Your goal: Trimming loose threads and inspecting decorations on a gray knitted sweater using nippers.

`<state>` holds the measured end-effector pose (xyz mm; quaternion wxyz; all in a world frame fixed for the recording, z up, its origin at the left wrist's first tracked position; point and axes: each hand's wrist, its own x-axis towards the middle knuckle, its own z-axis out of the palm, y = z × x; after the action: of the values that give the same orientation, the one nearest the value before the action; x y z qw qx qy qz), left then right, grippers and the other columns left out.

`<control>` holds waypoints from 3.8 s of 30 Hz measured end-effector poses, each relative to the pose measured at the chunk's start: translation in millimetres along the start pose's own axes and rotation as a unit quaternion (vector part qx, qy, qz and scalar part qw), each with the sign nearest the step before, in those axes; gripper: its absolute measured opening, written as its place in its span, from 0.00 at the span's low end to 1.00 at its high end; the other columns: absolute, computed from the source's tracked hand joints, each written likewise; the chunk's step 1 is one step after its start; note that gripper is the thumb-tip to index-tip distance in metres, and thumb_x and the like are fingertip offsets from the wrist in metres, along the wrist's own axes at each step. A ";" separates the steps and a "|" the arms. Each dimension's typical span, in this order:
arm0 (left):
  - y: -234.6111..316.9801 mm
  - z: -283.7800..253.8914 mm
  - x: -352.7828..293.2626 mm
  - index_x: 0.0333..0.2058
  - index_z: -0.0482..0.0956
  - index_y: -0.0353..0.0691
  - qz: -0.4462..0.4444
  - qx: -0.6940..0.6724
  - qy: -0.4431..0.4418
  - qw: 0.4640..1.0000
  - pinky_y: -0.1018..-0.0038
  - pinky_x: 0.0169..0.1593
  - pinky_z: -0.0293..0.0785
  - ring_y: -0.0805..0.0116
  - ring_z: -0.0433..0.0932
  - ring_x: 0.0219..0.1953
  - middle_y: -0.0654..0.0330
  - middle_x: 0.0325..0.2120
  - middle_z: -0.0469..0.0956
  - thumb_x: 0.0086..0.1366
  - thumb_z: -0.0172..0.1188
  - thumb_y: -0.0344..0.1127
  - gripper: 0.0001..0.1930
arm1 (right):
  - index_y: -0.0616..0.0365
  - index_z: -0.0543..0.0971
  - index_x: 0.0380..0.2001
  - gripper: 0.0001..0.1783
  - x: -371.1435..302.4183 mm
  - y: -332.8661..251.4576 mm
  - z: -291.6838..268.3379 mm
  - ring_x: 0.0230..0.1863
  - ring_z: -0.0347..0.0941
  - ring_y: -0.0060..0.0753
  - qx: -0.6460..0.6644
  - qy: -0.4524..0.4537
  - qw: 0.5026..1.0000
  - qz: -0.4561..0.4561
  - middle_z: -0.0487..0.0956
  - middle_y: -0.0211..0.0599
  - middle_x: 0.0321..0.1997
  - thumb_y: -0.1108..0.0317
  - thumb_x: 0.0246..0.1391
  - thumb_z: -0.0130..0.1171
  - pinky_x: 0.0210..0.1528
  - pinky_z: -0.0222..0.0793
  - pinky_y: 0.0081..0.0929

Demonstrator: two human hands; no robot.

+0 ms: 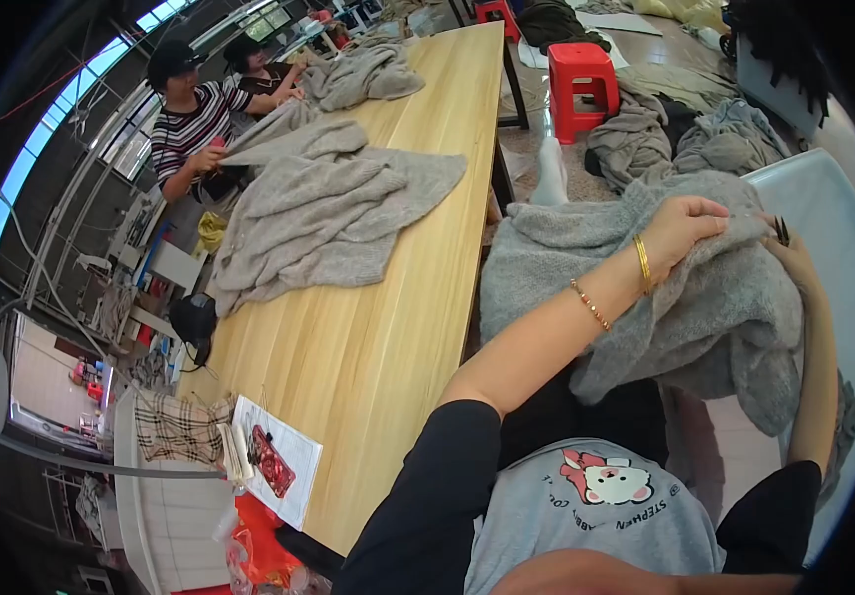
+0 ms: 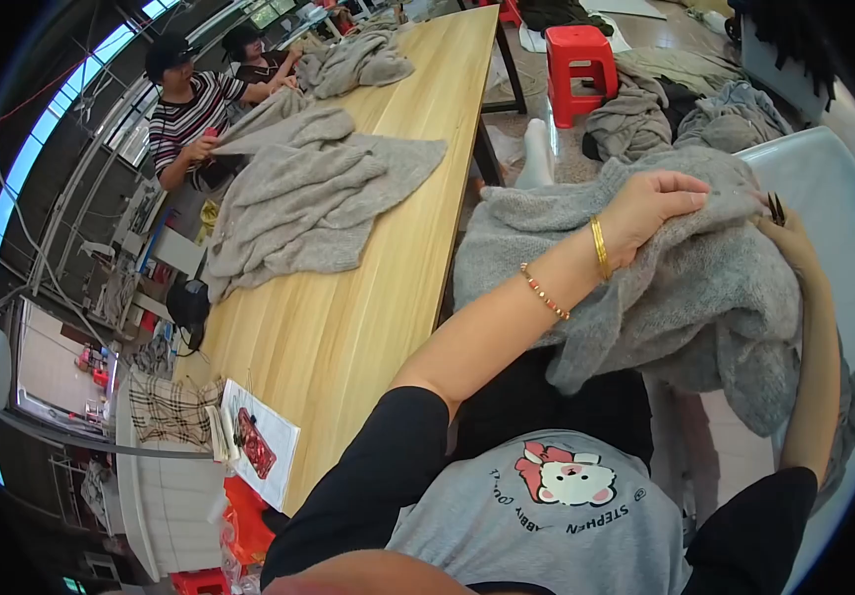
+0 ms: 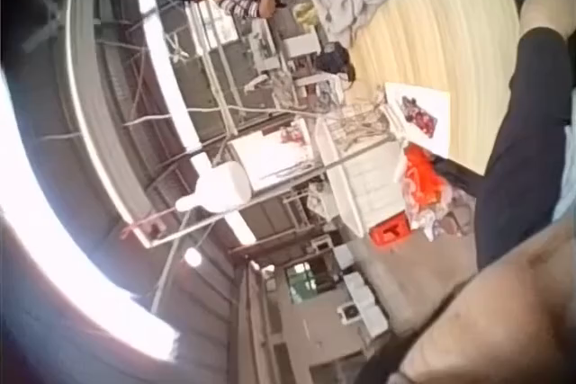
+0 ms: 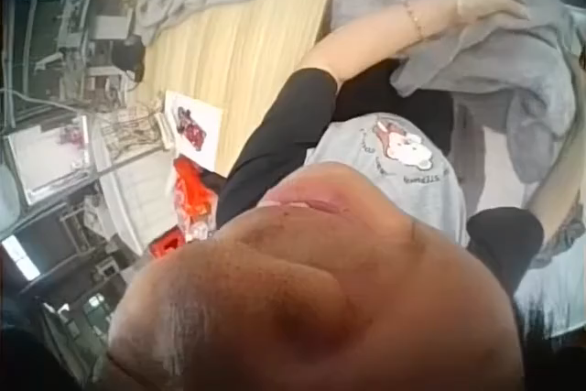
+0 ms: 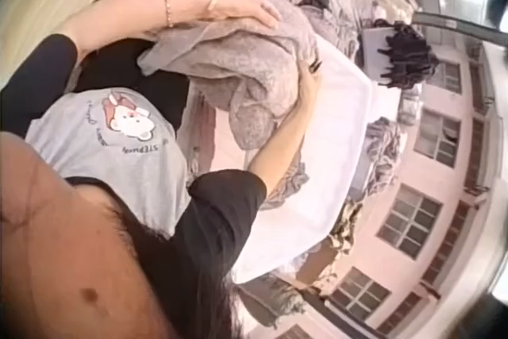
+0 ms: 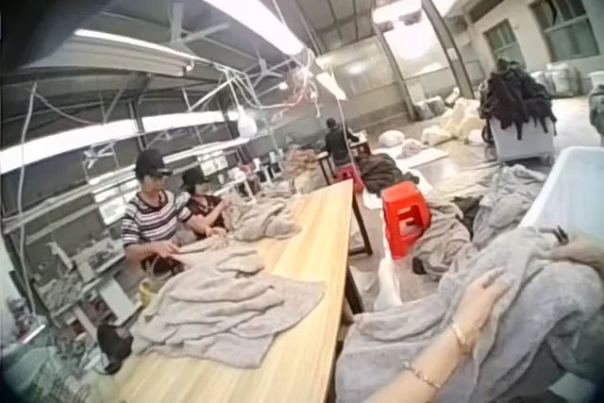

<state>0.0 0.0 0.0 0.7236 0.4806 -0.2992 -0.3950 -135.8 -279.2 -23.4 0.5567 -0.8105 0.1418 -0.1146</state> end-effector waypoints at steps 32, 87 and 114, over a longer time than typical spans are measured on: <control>51.4 -199.7 -203.2 0.50 0.78 0.34 0.007 0.154 0.307 0.939 0.81 0.46 0.75 0.78 0.78 0.41 0.62 0.41 0.80 0.61 0.63 0.23 0.17 | 0.56 0.80 0.39 0.13 68.9 -58.3 307.7 0.18 0.59 0.08 0.096 -0.079 0.989 -0.085 0.75 0.20 0.25 0.62 0.54 0.68 0.21 0.50 0.13; -25.6 -171.9 -207.3 0.59 0.72 0.35 0.067 0.110 0.233 0.964 0.76 0.59 0.66 0.69 0.68 0.62 0.58 0.59 0.72 0.62 0.55 0.20 0.24 | 0.60 0.75 0.56 0.24 -26.8 -48.8 332.7 0.26 0.59 0.08 0.094 -0.172 0.969 -0.149 0.67 0.17 0.26 0.80 0.54 0.57 0.32 0.60 0.11; -49.9 -183.5 -195.2 0.31 0.85 0.50 0.092 0.758 0.291 0.577 0.68 0.30 0.74 0.64 0.80 0.30 0.68 0.34 0.79 0.57 0.68 0.45 0.08 | 0.53 0.80 0.50 0.20 -30.6 -24.0 351.1 0.24 0.65 0.18 -0.085 -0.116 0.977 -0.158 0.70 0.29 0.22 0.75 0.51 0.63 0.28 0.66 0.21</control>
<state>35.6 240.7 -122.8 0.1768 0.9128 -0.3059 0.2050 -41.3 45.3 -126.1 0.4734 -0.8747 -0.0447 -0.0941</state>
